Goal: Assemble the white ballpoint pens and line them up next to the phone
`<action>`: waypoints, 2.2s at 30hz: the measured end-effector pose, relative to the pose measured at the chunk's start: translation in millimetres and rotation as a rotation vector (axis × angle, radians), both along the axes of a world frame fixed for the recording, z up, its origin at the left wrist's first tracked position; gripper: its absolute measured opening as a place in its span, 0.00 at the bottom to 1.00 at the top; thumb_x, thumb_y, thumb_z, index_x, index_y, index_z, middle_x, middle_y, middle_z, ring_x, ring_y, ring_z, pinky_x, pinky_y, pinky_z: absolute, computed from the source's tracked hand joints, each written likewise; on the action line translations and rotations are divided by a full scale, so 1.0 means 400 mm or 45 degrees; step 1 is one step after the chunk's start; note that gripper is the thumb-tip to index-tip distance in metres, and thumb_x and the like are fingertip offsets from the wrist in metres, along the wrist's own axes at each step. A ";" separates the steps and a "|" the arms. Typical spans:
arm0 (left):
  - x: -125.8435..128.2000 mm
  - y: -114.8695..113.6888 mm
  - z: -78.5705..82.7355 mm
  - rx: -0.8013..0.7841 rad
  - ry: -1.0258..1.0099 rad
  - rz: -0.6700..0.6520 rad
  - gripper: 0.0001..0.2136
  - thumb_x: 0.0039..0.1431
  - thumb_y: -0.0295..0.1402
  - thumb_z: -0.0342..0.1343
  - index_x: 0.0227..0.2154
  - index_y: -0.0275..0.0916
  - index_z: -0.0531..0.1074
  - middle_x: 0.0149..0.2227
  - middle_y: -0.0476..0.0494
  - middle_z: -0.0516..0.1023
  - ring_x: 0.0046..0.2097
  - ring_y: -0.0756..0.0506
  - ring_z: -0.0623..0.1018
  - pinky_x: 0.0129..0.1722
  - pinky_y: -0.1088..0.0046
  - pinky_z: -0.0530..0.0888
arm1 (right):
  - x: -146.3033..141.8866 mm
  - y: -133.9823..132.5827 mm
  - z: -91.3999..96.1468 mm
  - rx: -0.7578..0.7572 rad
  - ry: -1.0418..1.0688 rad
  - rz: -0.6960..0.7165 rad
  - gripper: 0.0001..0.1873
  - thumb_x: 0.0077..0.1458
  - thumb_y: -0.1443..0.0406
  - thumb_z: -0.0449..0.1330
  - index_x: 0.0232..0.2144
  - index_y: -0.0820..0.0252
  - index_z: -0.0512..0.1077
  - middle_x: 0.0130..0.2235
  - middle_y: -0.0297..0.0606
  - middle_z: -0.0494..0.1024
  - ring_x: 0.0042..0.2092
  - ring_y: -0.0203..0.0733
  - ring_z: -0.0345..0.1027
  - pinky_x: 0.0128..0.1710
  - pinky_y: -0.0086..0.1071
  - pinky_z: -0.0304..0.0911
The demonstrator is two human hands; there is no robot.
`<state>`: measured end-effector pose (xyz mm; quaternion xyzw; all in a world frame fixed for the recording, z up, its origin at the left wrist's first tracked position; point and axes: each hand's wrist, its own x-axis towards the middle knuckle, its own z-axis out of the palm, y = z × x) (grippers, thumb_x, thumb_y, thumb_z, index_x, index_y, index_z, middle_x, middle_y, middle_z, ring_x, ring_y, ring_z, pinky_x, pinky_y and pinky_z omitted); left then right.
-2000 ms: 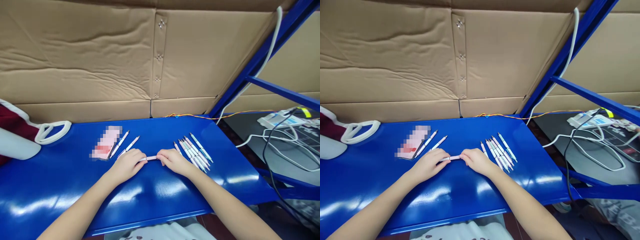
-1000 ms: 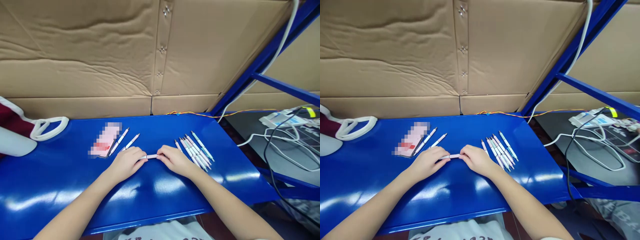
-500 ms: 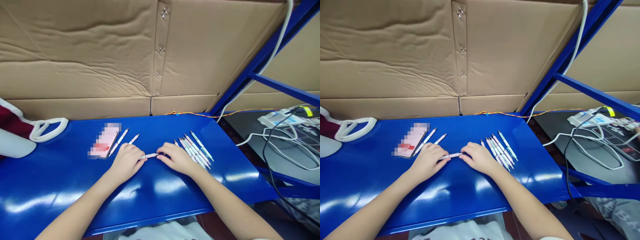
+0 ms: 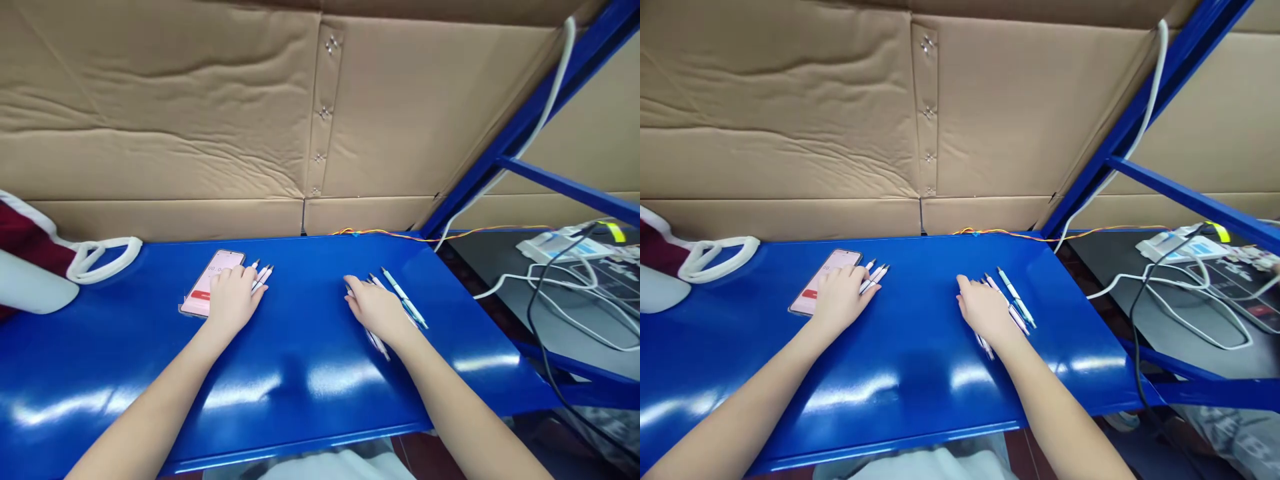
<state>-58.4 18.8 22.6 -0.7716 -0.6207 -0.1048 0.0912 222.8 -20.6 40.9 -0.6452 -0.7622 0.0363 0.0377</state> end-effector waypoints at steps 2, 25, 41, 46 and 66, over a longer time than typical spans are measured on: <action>0.005 -0.008 0.004 0.011 -0.064 -0.023 0.16 0.57 0.46 0.51 0.37 0.38 0.70 0.38 0.37 0.74 0.41 0.35 0.71 0.38 0.60 0.64 | -0.005 0.000 0.001 -0.008 0.240 0.006 0.21 0.58 0.67 0.48 0.54 0.61 0.60 0.35 0.42 0.77 0.37 0.45 0.72 0.41 0.38 0.63; 0.078 -0.120 0.005 0.135 -0.374 -0.874 0.09 0.63 0.33 0.48 0.36 0.39 0.73 0.34 0.45 0.77 0.34 0.48 0.73 0.34 0.72 0.69 | -0.103 -0.035 -0.023 -0.282 1.077 0.215 0.24 0.62 0.56 0.44 0.17 0.60 0.58 0.20 0.29 0.60 0.24 0.31 0.55 0.27 0.27 0.52; 0.061 -0.110 0.005 0.040 -0.365 -0.887 0.11 0.64 0.34 0.47 0.37 0.38 0.74 0.33 0.45 0.76 0.34 0.48 0.73 0.35 0.71 0.70 | -0.110 -0.032 -0.053 -0.120 0.882 0.367 0.21 0.63 0.60 0.42 0.20 0.58 0.59 0.22 0.32 0.63 0.27 0.35 0.59 0.30 0.30 0.56; 0.046 -0.099 0.017 0.223 -0.175 -0.911 0.09 0.63 0.31 0.48 0.39 0.39 0.73 0.35 0.45 0.77 0.36 0.46 0.72 0.36 0.69 0.69 | -0.083 -0.019 -0.011 -0.342 0.841 0.624 0.15 0.63 0.63 0.46 0.33 0.60 0.70 0.33 0.36 0.72 0.37 0.37 0.66 0.40 0.30 0.61; 0.053 -0.101 0.005 0.160 -0.098 -0.956 0.12 0.64 0.30 0.45 0.37 0.36 0.75 0.32 0.43 0.77 0.34 0.47 0.72 0.33 0.70 0.70 | -0.127 -0.049 -0.068 0.160 0.139 0.586 0.14 0.62 0.66 0.48 0.28 0.63 0.71 0.30 0.42 0.70 0.34 0.42 0.62 0.34 0.34 0.58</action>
